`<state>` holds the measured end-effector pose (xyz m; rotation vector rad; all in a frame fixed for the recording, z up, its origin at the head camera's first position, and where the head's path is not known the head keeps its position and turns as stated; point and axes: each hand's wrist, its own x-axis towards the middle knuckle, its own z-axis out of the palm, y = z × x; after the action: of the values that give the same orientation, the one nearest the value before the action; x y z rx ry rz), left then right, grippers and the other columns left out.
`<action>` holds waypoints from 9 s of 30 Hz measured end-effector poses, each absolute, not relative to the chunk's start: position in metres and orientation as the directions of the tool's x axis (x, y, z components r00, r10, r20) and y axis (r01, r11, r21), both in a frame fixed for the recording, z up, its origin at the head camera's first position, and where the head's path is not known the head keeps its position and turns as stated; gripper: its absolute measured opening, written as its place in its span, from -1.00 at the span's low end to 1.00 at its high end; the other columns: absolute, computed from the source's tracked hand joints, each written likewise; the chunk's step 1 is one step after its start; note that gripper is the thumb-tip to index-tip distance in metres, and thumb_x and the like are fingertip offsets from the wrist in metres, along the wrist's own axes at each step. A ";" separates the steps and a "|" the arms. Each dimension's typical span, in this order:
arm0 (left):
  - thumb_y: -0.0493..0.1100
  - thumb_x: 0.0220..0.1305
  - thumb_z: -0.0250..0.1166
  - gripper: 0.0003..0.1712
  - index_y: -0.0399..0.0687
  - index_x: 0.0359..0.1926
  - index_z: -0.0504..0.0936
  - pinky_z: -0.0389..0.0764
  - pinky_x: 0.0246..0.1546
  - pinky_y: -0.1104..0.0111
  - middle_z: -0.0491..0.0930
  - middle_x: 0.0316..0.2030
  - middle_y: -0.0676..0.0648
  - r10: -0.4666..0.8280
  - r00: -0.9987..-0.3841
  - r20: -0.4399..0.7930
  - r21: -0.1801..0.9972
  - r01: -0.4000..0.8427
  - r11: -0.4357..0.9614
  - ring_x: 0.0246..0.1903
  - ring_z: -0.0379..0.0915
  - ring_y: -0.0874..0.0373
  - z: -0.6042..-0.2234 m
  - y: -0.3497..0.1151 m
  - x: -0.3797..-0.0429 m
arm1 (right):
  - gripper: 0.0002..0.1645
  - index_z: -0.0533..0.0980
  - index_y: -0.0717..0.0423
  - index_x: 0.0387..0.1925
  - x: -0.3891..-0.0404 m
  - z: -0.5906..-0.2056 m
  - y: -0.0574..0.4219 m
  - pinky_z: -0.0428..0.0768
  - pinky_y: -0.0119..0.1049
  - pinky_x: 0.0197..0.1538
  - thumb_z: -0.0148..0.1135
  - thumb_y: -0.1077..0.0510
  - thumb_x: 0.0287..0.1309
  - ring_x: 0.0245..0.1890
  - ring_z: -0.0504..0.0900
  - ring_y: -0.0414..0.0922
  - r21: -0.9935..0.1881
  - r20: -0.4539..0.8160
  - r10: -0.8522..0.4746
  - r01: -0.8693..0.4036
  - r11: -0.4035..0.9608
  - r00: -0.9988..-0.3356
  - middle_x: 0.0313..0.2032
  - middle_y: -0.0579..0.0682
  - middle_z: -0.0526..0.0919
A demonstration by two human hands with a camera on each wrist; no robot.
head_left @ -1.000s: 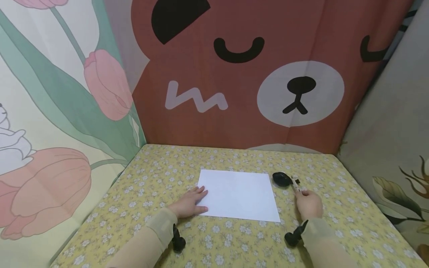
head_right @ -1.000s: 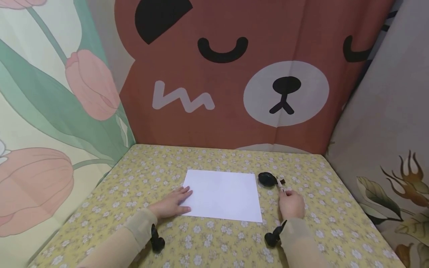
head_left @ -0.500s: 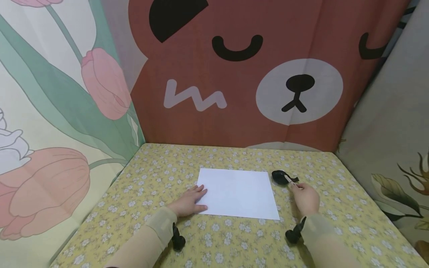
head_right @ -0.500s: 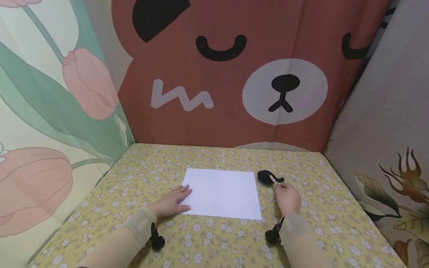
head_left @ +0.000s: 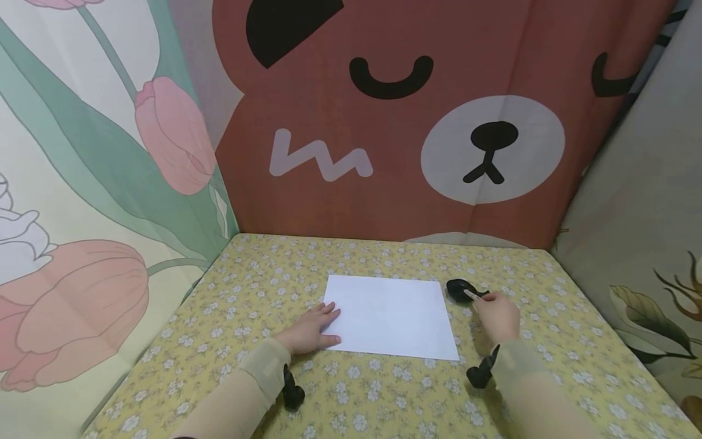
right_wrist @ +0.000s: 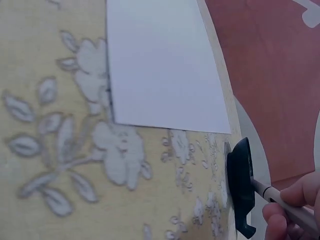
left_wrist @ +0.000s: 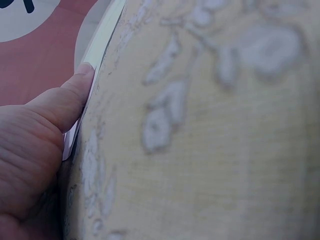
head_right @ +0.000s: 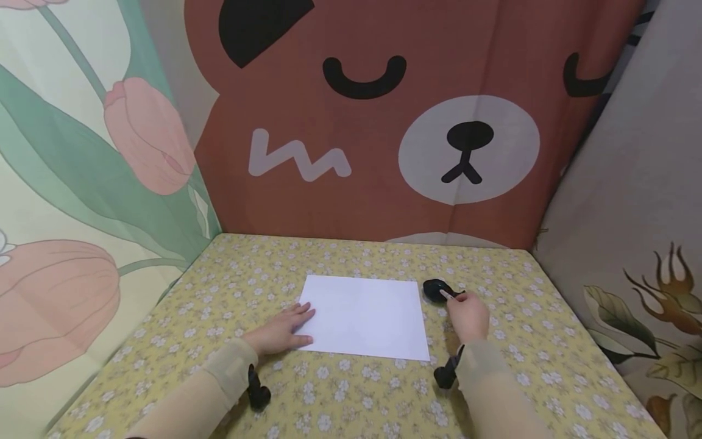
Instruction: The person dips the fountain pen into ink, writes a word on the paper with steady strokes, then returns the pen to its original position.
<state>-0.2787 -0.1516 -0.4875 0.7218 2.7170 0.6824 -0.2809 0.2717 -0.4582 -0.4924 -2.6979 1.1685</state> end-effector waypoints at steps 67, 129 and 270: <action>0.31 0.29 0.13 -0.12 0.07 0.49 0.11 -0.10 0.40 -0.04 -0.10 0.50 0.03 0.503 -0.854 -0.132 0.481 0.388 0.786 0.48 -0.28 -0.02 -0.489 -0.149 -0.280 | -0.68 0.58 0.22 -0.10 -0.317 -0.479 0.249 0.51 -0.33 -0.23 0.22 0.07 0.22 -0.21 0.54 -0.07 -0.997 -0.054 0.659 0.077 0.006 -0.750 -0.25 -0.03 0.57; 0.30 0.31 0.12 -0.14 0.09 0.49 0.11 -0.10 0.39 -0.07 -0.10 0.50 0.02 0.484 -0.863 -0.144 0.484 0.366 0.795 0.48 -0.28 -0.04 -0.490 -0.150 -0.281 | -0.78 0.55 0.22 -0.24 -0.310 -0.498 0.096 0.47 -0.32 -0.33 0.35 0.17 0.12 -0.41 0.54 -0.09 -0.998 -0.037 0.047 0.040 0.056 -0.998 -0.42 0.05 0.61; 0.24 0.33 0.14 -0.16 0.06 0.49 0.10 -0.13 0.39 -0.09 -0.13 0.51 -0.01 0.512 -0.848 -0.135 0.519 0.380 0.766 0.48 -0.34 -0.06 -0.487 -0.152 -0.279 | -0.84 0.62 0.12 -0.37 -0.295 -0.500 0.125 0.46 -0.26 -0.33 0.28 0.09 0.09 -0.47 0.50 -0.08 -0.910 0.008 0.212 0.081 0.408 -0.977 -0.47 -0.01 0.63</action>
<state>-0.2785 -0.1525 -0.4866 0.6944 2.6934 0.7064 -0.2946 0.1251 -0.4995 -0.2645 -2.5314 1.6250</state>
